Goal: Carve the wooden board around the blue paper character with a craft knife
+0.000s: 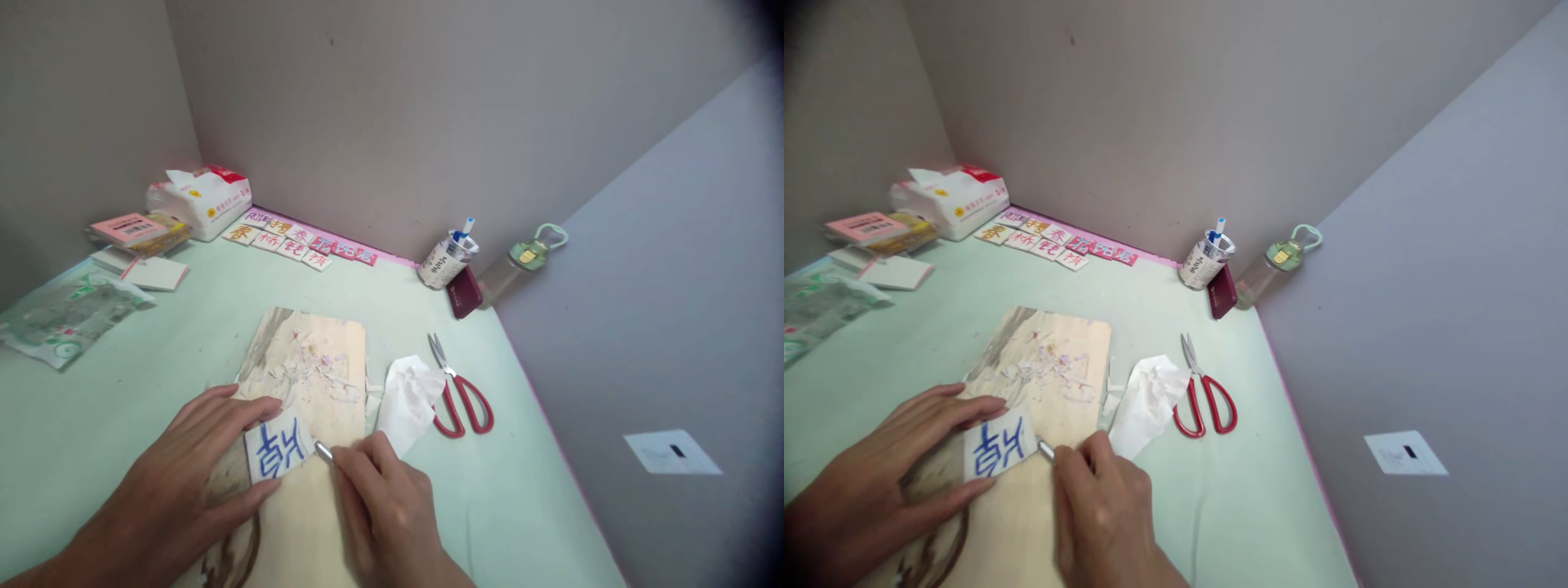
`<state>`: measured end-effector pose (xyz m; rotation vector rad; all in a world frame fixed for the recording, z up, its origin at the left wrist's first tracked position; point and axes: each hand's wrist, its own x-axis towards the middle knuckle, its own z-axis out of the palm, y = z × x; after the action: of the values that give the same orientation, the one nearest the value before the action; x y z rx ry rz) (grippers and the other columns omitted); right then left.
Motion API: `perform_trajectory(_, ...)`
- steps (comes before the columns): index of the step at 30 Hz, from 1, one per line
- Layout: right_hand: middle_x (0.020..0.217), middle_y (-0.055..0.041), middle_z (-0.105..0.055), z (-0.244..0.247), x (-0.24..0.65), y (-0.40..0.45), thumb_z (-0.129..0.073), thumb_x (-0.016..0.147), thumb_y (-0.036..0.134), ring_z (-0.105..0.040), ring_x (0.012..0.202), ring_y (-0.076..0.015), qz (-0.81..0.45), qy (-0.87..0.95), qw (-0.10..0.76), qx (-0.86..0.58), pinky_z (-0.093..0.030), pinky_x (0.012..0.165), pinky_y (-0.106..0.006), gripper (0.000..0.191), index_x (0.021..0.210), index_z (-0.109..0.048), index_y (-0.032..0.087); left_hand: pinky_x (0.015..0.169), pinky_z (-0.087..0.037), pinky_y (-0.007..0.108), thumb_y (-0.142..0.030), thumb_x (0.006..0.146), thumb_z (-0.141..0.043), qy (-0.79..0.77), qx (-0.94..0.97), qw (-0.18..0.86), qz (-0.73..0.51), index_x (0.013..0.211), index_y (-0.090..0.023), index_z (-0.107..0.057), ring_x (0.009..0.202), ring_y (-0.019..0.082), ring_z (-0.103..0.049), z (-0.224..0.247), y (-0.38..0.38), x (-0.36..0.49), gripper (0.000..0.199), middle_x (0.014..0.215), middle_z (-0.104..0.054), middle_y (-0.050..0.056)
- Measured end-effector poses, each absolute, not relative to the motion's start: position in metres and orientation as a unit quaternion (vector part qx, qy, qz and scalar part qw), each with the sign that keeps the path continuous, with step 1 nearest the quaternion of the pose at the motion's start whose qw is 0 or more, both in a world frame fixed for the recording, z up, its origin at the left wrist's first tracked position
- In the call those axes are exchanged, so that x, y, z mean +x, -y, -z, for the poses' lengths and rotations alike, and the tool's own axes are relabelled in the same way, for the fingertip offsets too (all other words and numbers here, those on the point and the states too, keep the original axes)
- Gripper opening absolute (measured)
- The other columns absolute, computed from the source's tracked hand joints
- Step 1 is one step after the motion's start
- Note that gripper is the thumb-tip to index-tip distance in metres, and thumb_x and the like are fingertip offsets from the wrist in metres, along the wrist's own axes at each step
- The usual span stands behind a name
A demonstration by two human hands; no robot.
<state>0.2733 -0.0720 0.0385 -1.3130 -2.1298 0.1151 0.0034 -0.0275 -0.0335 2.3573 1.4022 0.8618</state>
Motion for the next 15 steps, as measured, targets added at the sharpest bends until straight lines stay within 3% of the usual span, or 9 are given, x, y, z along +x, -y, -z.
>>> perform_trajectory(9,0.084,-0.0022,-0.065,-0.0361,0.2712,0.0702,-0.046,0.111,0.011,-0.066,0.061,-0.0160,-0.030,0.803,0.307,-0.509,-0.044,0.053,-0.026,0.026,0.109,-0.070,0.020,0.123,-0.052,0.062,-0.066,0.100,-0.063,-0.483,0.806,0.130,-0.317,0.148,-0.042,-0.059,0.144,0.039,-0.064,0.0304,0.0274,0.0065,0.054,0.139,-0.077,0.003)
perform_trajectory(15,0.086,-0.0033,-0.066,-0.0359,0.2713,0.0682,-0.045,0.108,0.010,-0.066,0.062,-0.0167,-0.042,0.806,0.297,-0.510,-0.047,0.056,-0.026,0.026,0.110,-0.069,0.020,0.125,-0.049,0.066,-0.062,0.101,-0.063,-0.497,0.790,0.154,-0.323,0.146,-0.044,-0.059,0.147,0.041,-0.061,0.0243,0.0294,0.0115,0.048,0.138,-0.077,0.003)
